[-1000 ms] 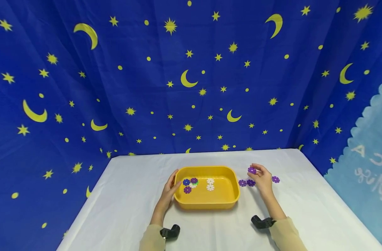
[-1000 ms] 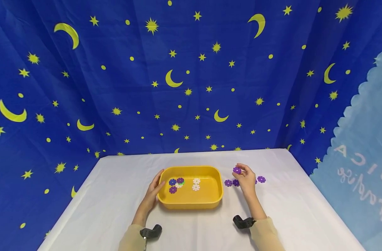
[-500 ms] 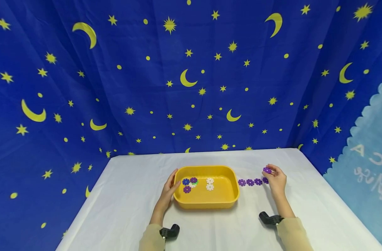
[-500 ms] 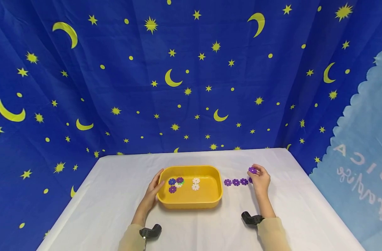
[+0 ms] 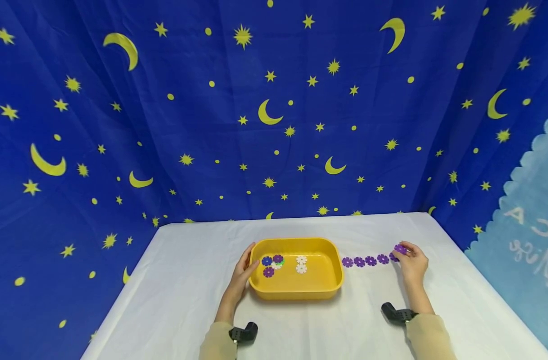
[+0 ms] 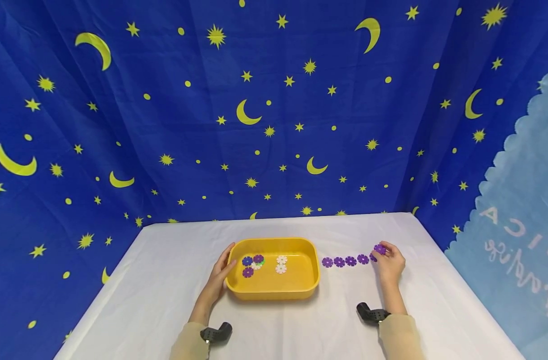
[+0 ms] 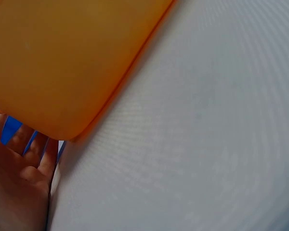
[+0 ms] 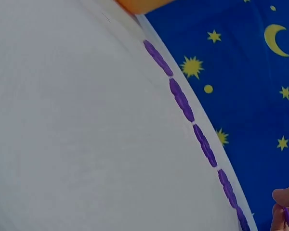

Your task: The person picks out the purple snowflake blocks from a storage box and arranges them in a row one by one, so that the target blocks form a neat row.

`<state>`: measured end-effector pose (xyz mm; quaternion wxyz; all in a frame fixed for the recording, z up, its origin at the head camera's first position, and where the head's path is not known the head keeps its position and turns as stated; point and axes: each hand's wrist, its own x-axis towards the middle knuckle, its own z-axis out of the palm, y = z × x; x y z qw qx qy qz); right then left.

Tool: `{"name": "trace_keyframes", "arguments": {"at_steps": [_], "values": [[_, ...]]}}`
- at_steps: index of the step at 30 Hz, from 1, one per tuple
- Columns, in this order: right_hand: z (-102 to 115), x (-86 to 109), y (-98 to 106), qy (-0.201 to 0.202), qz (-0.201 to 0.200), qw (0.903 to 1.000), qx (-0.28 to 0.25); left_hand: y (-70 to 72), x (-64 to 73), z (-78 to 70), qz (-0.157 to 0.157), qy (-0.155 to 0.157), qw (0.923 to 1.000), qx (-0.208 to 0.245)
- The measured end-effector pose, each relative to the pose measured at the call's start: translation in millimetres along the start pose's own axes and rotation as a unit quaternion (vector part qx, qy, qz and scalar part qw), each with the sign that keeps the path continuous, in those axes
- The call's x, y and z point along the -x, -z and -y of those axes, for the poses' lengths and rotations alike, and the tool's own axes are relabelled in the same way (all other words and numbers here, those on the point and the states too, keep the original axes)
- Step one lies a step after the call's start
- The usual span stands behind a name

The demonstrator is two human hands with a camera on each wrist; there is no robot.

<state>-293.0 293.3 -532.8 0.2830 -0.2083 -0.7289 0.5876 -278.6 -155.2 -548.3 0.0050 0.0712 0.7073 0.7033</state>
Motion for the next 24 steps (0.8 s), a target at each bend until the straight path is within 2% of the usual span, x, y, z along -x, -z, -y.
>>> {"name": "trace_keyframes", "arguments": {"at_steps": [5, 9, 15, 24], "values": [[-6, -4.0, 4, -0.013, -0.019, 0.9995, 0.021, -0.1, -0.4, 0.1, 0.001, -0.005, 1.0, 0.006], [-11, -5.8, 7, -0.026, -0.029, 0.9991, 0.018, 0.1, -0.4, -0.2, 0.001, -0.005, 1.0, 0.001], [-15, -6.0, 11, -0.045, -0.038, 0.9979, -0.027, 0.0, 0.0, 1.2, -0.001, 0.0, 1.0, -0.008], [-14, -8.8, 12, -0.085, -0.039, 0.99, -0.106, -0.7, 1.3, 0.1, 0.003, -0.004, 0.9999, -0.009]]}}
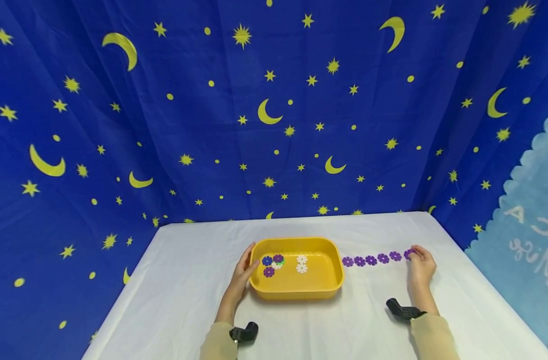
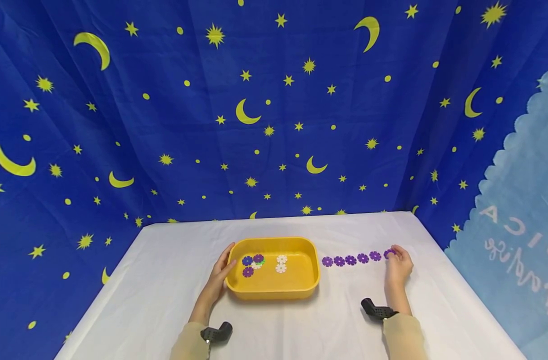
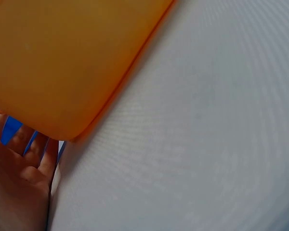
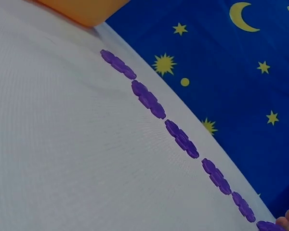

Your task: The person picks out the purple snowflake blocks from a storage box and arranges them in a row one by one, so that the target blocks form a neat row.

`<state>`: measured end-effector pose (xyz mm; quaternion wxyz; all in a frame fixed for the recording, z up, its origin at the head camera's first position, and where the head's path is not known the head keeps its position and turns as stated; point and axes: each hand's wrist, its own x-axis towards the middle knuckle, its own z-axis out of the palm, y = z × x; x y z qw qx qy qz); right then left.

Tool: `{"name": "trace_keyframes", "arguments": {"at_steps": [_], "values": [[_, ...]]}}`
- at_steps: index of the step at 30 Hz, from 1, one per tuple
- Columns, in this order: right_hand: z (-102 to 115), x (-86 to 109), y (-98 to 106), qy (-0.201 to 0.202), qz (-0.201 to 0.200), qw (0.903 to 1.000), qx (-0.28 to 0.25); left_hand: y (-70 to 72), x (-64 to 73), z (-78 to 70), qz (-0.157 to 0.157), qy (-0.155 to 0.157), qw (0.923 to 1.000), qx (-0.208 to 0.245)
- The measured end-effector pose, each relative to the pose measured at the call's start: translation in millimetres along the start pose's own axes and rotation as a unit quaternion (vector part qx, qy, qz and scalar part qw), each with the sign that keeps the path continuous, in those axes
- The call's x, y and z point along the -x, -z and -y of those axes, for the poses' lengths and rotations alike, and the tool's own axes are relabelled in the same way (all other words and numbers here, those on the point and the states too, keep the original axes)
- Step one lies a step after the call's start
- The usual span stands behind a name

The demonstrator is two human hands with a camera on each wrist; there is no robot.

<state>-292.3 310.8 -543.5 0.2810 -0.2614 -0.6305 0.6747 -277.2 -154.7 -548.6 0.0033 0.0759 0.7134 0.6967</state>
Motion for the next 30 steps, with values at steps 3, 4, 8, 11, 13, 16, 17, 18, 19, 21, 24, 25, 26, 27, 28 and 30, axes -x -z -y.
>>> {"name": "trace_keyframes", "arguments": {"at_steps": [3, 4, 8, 11, 13, 16, 17, 18, 19, 21, 24, 25, 26, 27, 28, 30], "values": [[1.8, -0.3, 0.0, -0.01, 0.026, 0.9994, 0.018, 0.7, -0.2, 1.6, 0.0, -0.014, 0.9999, -0.008], [2.2, -0.5, 0.1, -0.009, 0.038, 0.9987, 0.033, 0.9, -0.2, 2.4, 0.001, -0.02, 0.9997, -0.015], [2.6, -1.1, -0.3, 0.002, 0.073, 0.9946, 0.075, 1.8, -1.2, 4.3, 0.003, -0.029, 0.9995, -0.015], [1.6, -1.1, -1.4, 0.008, 0.072, 0.9943, 0.078, 1.8, -2.1, 3.5, 0.003, -0.013, 0.9999, 0.0], [0.9, -0.5, -1.8, 0.013, 0.068, 0.9952, 0.069, 2.0, -2.4, 2.5, 0.003, -0.001, 1.0, 0.004], [0.5, 0.9, -2.0, 0.017, 0.063, 0.9959, 0.062, 2.1, -2.2, 0.8, 0.002, 0.006, 0.9999, 0.011], [0.7, 1.0, -2.0, 0.016, 0.06, 0.9963, 0.06, 2.2, -2.0, 0.3, 0.002, 0.007, 0.9999, 0.012], [0.8, 1.1, -2.2, 0.017, 0.059, 0.9965, 0.056, 2.5, -2.2, 0.3, 0.001, 0.006, 0.9999, 0.013], [1.0, 1.0, -2.5, 0.015, 0.057, 0.9966, 0.058, 2.7, -2.4, 0.4, 0.0, 0.007, 0.9999, 0.014], [1.4, 0.9, -3.0, 0.009, 0.054, 0.997, 0.055, 3.1, -2.5, 0.4, -0.002, 0.006, 0.9999, 0.014], [2.0, 1.4, -3.2, 0.007, 0.049, 0.9973, 0.054, 3.0, -2.6, 0.1, -0.002, 0.007, 0.9999, 0.014], [2.4, 2.0, -3.1, 0.005, 0.045, 0.9976, 0.053, 2.7, -2.5, -0.1, -0.002, 0.009, 0.9998, 0.016], [2.9, 2.7, -2.8, 0.004, 0.041, 0.9978, 0.051, 2.2, -2.3, -0.4, -0.002, 0.009, 0.9998, 0.018], [3.7, 3.4, -2.7, 0.006, 0.036, 0.998, 0.051, 1.9, -2.2, -0.4, -0.001, 0.007, 0.9998, 0.018], [4.4, 4.3, -2.7, 0.007, 0.029, 0.9983, 0.051, 1.7, -2.1, -0.6, -0.001, 0.007, 0.9998, 0.018], [6.5, 6.7, -2.9, 0.005, 0.015, 0.9986, 0.051, 1.6, -1.7, -0.6, -0.001, 0.009, 0.9997, 0.021]]}}
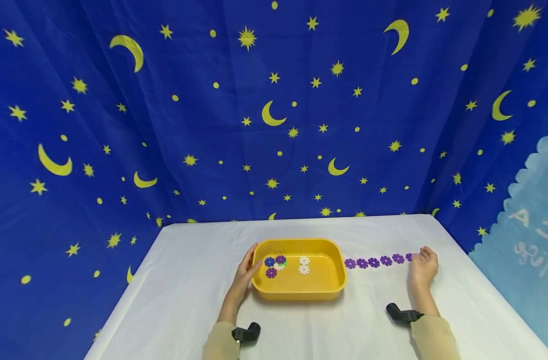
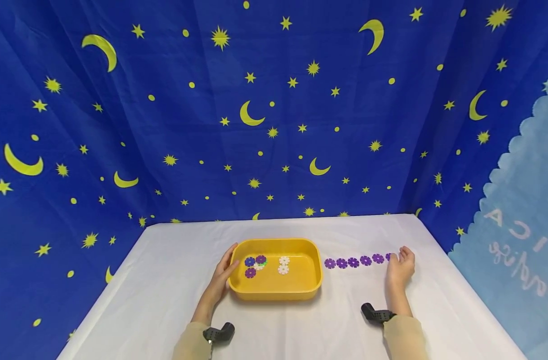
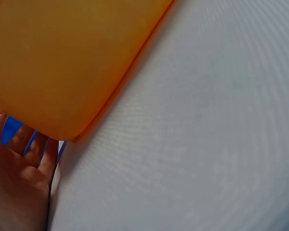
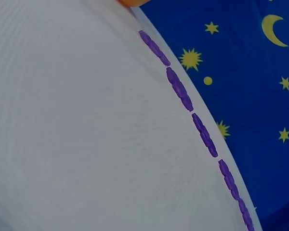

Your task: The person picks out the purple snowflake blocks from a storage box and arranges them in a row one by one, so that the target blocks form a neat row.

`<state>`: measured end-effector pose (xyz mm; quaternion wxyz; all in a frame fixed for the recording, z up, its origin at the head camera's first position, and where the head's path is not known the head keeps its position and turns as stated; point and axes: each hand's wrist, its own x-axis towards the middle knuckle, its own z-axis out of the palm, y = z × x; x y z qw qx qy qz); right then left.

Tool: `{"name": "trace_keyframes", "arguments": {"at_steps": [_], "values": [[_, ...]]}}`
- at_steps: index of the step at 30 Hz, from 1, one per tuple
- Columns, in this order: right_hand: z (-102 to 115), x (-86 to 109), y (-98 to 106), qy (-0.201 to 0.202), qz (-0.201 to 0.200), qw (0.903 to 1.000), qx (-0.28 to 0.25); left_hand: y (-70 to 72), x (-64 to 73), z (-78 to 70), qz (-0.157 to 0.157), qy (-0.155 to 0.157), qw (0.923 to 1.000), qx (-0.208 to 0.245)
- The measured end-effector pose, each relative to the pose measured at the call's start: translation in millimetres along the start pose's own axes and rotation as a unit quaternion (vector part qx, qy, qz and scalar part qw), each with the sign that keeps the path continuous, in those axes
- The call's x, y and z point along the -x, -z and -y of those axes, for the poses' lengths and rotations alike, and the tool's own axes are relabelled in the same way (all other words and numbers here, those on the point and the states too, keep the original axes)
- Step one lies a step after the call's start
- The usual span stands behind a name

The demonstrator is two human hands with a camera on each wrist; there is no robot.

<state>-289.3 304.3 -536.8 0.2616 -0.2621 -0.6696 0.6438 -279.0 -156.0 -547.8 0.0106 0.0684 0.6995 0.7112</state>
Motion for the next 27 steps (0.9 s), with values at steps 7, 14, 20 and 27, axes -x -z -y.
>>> {"name": "trace_keyframes", "arguments": {"at_steps": [7, 14, 20, 27], "values": [[8, 5.1, 0, -0.043, -0.05, 0.9976, -0.023, -0.6, 0.8, 2.7, 0.002, 0.0, 1.0, -0.003], [20, 10.8, -8, -0.042, -0.051, 0.9893, -0.13, 0.4, 0.2, 1.4, 0.002, -0.005, 1.0, -0.005], [30, 24.8, -25, -0.008, 0.001, 0.9912, -0.132, 0.5, 0.2, 0.0, -0.001, -0.007, 1.0, -0.001], [44, 41.1, -44, 0.008, 0.06, 0.9898, -0.129, -1.3, 1.4, -3.2, -0.002, 0.004, 0.9999, -0.009]]}}
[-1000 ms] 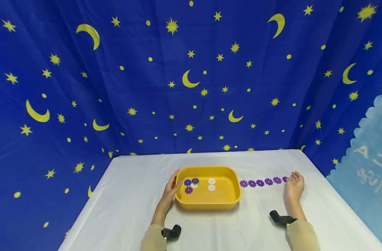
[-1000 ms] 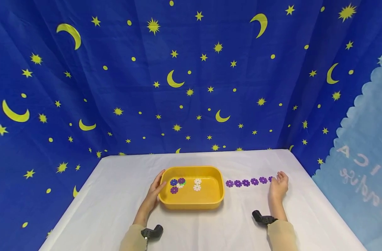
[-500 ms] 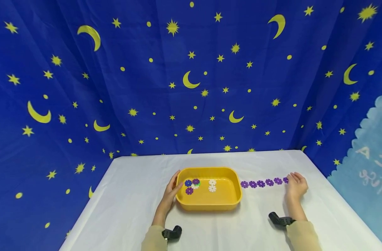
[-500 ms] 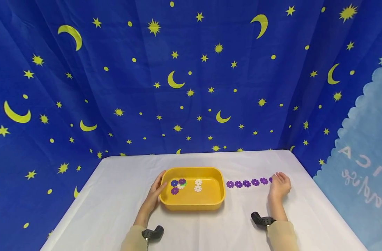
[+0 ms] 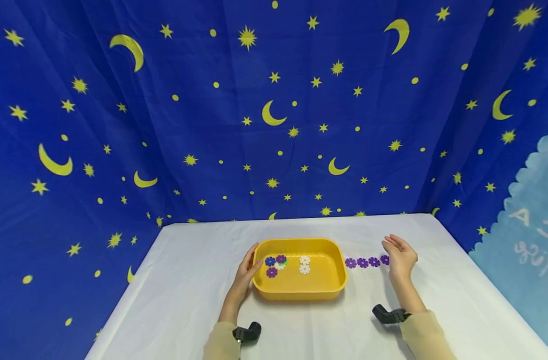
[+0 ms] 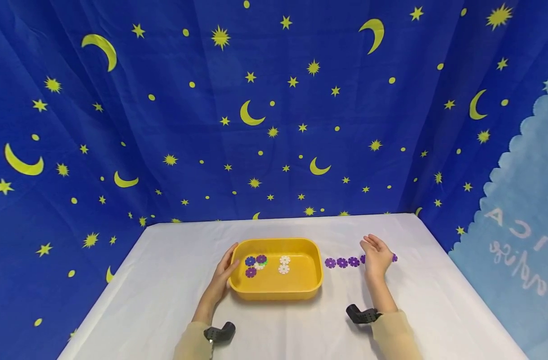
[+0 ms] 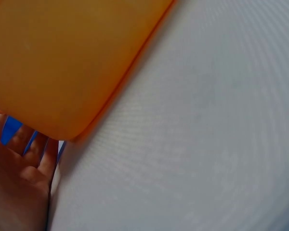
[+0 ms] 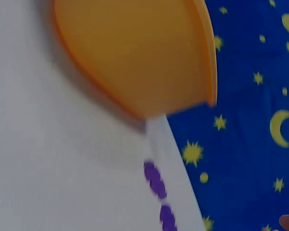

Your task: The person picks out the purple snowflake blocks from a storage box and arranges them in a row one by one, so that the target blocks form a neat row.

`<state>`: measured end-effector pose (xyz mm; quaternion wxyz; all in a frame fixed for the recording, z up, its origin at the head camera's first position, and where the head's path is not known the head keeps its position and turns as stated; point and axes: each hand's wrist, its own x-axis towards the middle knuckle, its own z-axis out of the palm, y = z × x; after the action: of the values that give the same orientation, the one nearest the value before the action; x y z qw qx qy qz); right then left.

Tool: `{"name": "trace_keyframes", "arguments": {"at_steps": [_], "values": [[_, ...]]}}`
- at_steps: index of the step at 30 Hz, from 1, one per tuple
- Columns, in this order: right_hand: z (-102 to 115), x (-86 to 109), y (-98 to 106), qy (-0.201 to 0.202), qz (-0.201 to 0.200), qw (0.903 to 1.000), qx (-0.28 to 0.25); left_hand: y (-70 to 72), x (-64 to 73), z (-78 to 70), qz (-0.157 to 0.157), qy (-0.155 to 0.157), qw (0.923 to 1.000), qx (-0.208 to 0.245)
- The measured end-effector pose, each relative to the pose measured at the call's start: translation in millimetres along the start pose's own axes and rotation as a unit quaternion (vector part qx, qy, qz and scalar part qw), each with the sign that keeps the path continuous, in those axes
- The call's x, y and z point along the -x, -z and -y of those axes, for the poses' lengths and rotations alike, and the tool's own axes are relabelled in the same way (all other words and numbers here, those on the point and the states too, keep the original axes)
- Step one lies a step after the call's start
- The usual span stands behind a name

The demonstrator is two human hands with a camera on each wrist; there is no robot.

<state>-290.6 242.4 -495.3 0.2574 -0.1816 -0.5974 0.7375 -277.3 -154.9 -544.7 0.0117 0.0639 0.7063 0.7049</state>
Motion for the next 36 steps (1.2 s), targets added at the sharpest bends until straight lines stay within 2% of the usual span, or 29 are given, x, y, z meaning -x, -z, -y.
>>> {"name": "trace_keyframes", "arguments": {"at_steps": [7, 10, 15, 20, 24, 29, 36], "values": [[10, 13.9, -28, 0.023, 0.051, 0.9984, 0.004, -3.1, 8.2, -27.8, 0.01, 0.0, 0.9998, -0.019], [12, 19.7, -37, 0.034, 0.079, 0.9959, 0.028, -2.6, 7.4, -28.9, 0.013, 0.001, 0.9998, -0.012], [13, 27.7, -49, 0.034, 0.114, 0.9916, 0.051, -0.7, -1.5, -12.0, 0.008, -0.001, 1.0, -0.002], [12, 36.8, -59, 0.029, 0.136, 0.9896, 0.036, 0.1, -5.5, 2.1, -0.004, -0.002, 1.0, -0.007], [11, 44.7, -66, 0.022, 0.148, 0.9884, 0.025, -0.4, -2.8, 4.5, -0.005, -0.001, 1.0, -0.006], [11, 52.3, -77, 0.006, 0.159, 0.9864, 0.044, 1.6, -2.6, 4.2, -0.001, 0.001, 1.0, -0.005], [4, 54.5, -88, 0.019, 0.165, 0.9853, 0.039, 1.7, -3.4, 4.9, 0.003, 0.006, 0.9999, 0.008]]}}
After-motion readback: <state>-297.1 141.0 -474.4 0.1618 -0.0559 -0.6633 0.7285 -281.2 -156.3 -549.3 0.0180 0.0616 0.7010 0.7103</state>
